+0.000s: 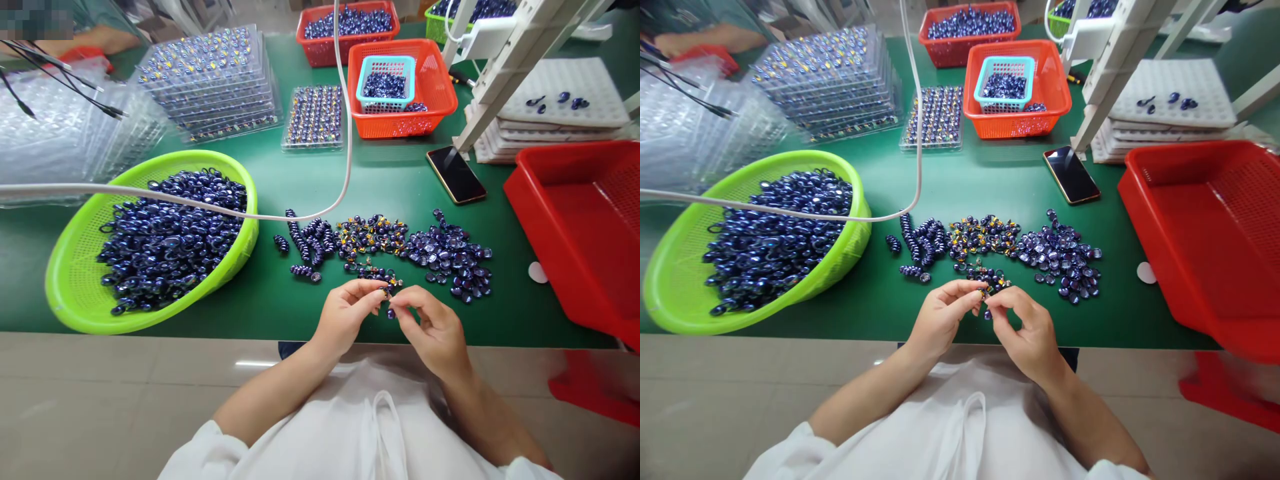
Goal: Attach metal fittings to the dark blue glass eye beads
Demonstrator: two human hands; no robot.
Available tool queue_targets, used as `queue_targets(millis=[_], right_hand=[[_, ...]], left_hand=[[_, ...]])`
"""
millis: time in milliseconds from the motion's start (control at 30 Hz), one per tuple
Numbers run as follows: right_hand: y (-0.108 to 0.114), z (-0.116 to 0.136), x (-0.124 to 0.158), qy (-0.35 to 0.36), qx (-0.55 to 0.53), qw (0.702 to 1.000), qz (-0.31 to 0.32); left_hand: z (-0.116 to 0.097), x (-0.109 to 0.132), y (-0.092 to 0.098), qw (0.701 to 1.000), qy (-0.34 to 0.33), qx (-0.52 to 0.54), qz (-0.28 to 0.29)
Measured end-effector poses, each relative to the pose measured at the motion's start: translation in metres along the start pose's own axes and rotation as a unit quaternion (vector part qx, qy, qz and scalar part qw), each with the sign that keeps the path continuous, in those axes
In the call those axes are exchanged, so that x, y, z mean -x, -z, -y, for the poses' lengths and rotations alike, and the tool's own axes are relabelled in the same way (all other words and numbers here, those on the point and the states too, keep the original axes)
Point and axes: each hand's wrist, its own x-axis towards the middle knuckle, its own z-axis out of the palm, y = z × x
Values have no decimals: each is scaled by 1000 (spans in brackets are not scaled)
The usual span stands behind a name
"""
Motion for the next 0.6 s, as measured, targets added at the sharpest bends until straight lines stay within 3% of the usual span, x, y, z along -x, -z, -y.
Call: queue_targets(millis=[133, 233, 467, 600], right_hand=[[6, 2, -3, -67, -143, 986, 61], [9, 1, -3, -71, -172, 980, 77], [9, -5, 0, 48, 6, 999, -4], [8, -4, 0, 100, 28, 994, -30]], left_hand=[[1, 1, 1, 1000, -3, -29, 3], [1, 2, 3, 999, -3, -43, 8], [-4, 6, 3, 996, -9, -91, 11], [-6, 9, 3, 991, -41, -125, 11]])
